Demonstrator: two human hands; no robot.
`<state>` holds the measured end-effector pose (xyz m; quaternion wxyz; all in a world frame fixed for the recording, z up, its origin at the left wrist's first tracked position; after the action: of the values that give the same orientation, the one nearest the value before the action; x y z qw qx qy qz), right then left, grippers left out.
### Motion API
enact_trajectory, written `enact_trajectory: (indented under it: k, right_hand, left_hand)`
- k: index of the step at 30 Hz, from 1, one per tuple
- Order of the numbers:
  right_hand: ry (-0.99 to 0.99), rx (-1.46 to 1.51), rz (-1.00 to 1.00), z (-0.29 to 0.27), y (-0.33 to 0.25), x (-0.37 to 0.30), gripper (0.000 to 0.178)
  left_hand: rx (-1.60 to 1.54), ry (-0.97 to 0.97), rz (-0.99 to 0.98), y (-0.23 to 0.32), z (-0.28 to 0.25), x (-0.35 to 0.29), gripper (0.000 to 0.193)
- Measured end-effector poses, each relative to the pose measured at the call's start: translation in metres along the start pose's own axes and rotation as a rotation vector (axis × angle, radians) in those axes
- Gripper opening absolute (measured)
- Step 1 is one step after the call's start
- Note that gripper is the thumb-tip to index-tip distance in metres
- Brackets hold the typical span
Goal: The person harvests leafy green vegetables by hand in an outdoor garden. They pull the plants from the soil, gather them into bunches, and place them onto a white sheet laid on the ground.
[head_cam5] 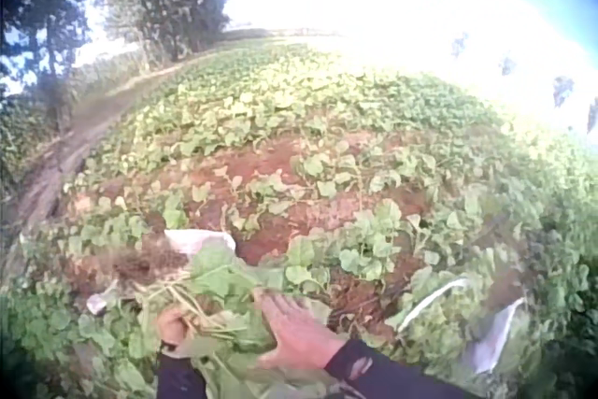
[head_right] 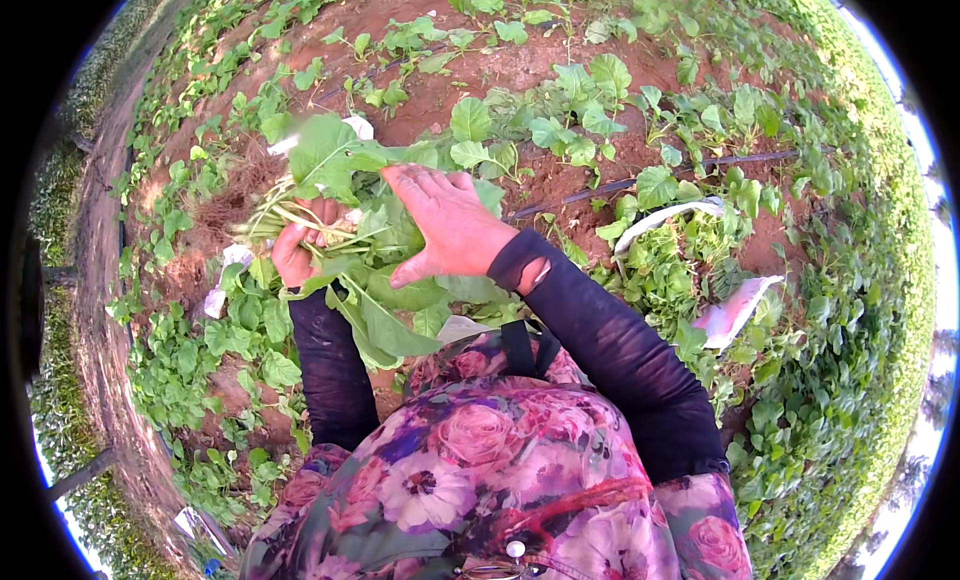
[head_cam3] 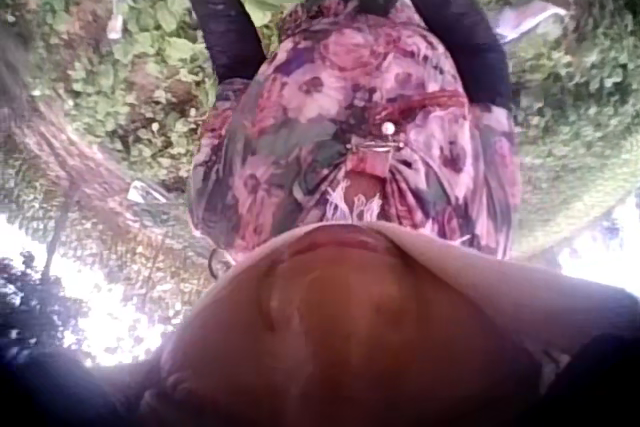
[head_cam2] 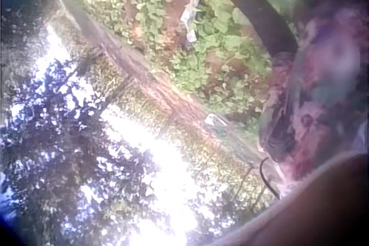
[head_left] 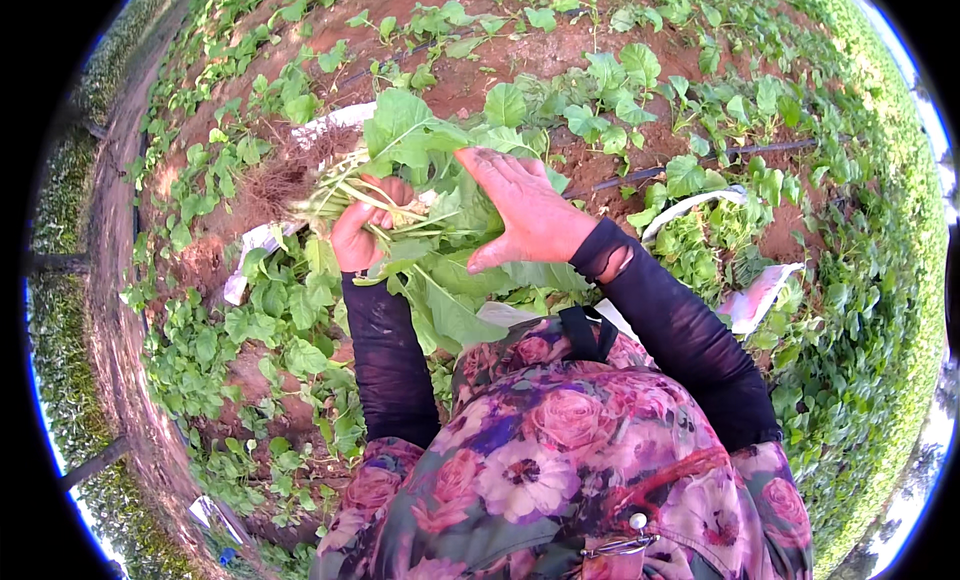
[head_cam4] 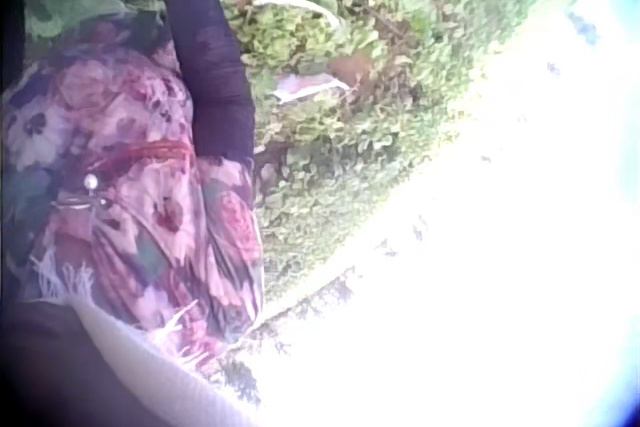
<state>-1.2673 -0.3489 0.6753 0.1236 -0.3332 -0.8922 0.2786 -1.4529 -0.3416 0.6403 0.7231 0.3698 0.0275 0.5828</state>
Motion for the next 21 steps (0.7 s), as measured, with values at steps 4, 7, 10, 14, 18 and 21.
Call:
enact_trajectory:
  k: [4, 7, 10, 14, 18, 21]
  right_hand:
    - [-0.042, 0.166, 0.175, 0.003, -0.004, -0.012, 0.126]
    - [0.042, 0.447, 0.242, 0.016, -0.013, -0.022, 0.13]
    - [0.171, 0.661, 0.361, 0.029, -0.007, -0.037, 0.12]
    - [0.297, 0.912, 0.326, 0.041, 0.024, -0.059, 0.078]
    - [0.091, 1.065, 0.454, 0.071, 0.08, -0.079, 0.065]
    - [0.173, 1.229, 0.461, 0.092, 0.099, -0.095, 0.064]
  left_hand:
    - [-0.091, -0.042, 0.089, -0.02, 0.033, 0.038, 0.013]
    - [-0.175, -0.17, 0.117, -0.041, 0.046, 0.067, 0.015]
    - [-0.241, -0.175, 0.011, -0.068, 0.042, 0.076, 0.022]
    - [-0.309, 0.055, -0.18, -0.108, 0.015, 0.067, 0.019]
    - [-0.328, 0.105, -0.319, -0.152, -0.024, 0.061, 0.015]
    - [-0.495, -0.169, -0.48, -0.191, -0.047, 0.066, 0.019]
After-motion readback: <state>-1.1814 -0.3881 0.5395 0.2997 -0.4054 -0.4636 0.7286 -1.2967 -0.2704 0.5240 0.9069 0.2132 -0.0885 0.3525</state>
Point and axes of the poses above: each hand's wrist, its own x-axis towards the middle knuckle, its own z-axis out of the palm, y = z × x, the point moved 5 cm from there along x, towards the middle knuckle, and after that the axes turned 13 degrees about -y, right-handed, at the moved point
